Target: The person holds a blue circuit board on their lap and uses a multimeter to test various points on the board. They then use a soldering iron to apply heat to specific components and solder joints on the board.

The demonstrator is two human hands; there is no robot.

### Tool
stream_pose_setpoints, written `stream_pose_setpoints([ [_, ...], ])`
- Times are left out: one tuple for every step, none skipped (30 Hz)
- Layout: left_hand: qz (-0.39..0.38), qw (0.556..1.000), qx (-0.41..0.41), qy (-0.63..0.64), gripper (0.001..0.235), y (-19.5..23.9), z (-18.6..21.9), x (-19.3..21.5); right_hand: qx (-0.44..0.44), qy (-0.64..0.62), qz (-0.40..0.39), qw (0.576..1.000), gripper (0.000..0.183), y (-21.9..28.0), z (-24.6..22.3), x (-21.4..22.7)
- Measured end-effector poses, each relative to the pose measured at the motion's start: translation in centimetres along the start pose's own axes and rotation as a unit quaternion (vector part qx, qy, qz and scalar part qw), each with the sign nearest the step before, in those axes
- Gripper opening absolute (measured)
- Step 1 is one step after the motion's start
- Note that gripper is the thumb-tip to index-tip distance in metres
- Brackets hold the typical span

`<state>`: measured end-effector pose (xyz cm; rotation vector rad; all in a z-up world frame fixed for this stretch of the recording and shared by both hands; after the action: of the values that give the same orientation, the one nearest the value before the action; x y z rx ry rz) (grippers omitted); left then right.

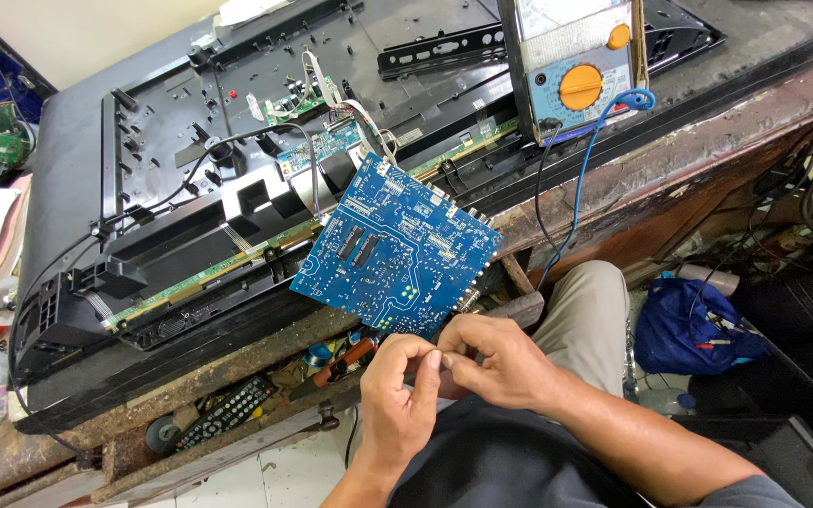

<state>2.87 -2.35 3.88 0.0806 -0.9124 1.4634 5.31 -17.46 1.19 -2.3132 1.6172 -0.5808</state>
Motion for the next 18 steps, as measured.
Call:
stream_pose_setpoints([
  [0.009,1.0,-0.007,-0.003,0.026,0.0,0.0,0.0,0.0,-0.008,-0.01,1.0,0.005,-0.1,-0.2,0.0],
  [0.01,1.0,-0.007,-0.003,0.026,0.0,-0.3,0.1,0.001,-0.007,-0.01,1.0,0.005,-0.2,-0.2,0.4],
  [0.063,0.997,-0.029,-0.018,0.021,-0.1,-0.5,0.7,0.006,0.006,-0.004,1.0,0.007,-0.3,-0.1,0.9],
  [0.116,0.991,-0.051,-0.033,0.017,0.0,-0.6,1.3,0.011,0.02,0.002,1.0,0.015,-0.5,-0.1,1.3],
  [0.117,0.991,-0.053,-0.033,0.017,-0.7,-0.8,2.0,0.013,0.021,0.002,1.0,0.015,-0.7,0.7,2.4],
  [0.204,0.976,-0.059,-0.04,0.015,-1.0,-0.9,3.5,0.075,0.102,0.07,0.99,0.012,-0.8,0.8,4.0],
  [0.29,0.954,-0.061,-0.046,0.013,-1.0,-1.0,5.0,0.135,0.18,0.134,0.965,0.011,-0.6,0.9,5.4],
  [0.29,0.954,-0.06,-0.046,0.013,-1.0,-2.0,5.8,0.135,0.181,0.134,0.965,0.011,-0.5,1.6,6.2],
  [0.304,0.952,-0.025,-0.038,0.014,-1.0,-3.3,6.8,0.128,0.226,0.155,0.953,0.022,-0.5,2.3,7.3],
  [0.316,0.948,0.011,-0.029,0.019,-1.0,-4.7,7.7,0.121,0.271,0.177,0.938,0.034,-0.4,3.0,8.3],
  [0.316,0.948,0.011,-0.029,0.019,-1.4,-4.5,8.2,0.12,0.271,0.177,0.938,0.034,-0.6,3.2,8.4],
  [0.296,0.955,0.026,-0.018,0.024,-1.9,-4.5,8.5,0.088,0.292,0.15,0.94,0.047,-0.8,3.8,8.3],
  [0.278,0.96,0.038,-0.007,0.03,-2.5,-4.4,8.8,0.058,0.312,0.125,0.94,0.059,-1.3,4.3,8.3],
  [0.278,0.96,0.037,-0.007,0.03,-2.6,-4.4,8.8,0.059,0.312,0.125,0.94,0.059,-1.3,4.7,8.2],
  [0.255,0.964,0.069,0.011,0.025,-2.8,-4.7,8.6,0.053,0.308,0.119,0.942,0.064,-1.4,5.2,8.0],
  [0.232,0.967,0.101,0.028,0.02,-3.0,-5.0,8.3,0.047,0.304,0.112,0.945,0.068,-1.6,5.7,7.9],
  [0.233,0.967,0.1,0.028,0.02,-3.0,-5.1,8.3,0.049,0.304,0.112,0.945,0.068,-1.7,6.0,7.9],
  [0.23,0.966,0.113,0.034,0.019,-3.0,-5.3,8.2,0.067,0.305,0.113,0.943,0.067,-1.7,6.1,7.9],
])
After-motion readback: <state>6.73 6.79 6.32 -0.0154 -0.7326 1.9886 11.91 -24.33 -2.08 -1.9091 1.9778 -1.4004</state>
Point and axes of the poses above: each hand's wrist, its own y-axis away from the middle knuckle, its own x-axis out of the back of the hand, z = x × y, the point moved 5 cm from there along -y, towards the middle knuckle, and after that the axes turned 12 degrees about -y, right-handed, at the moved point
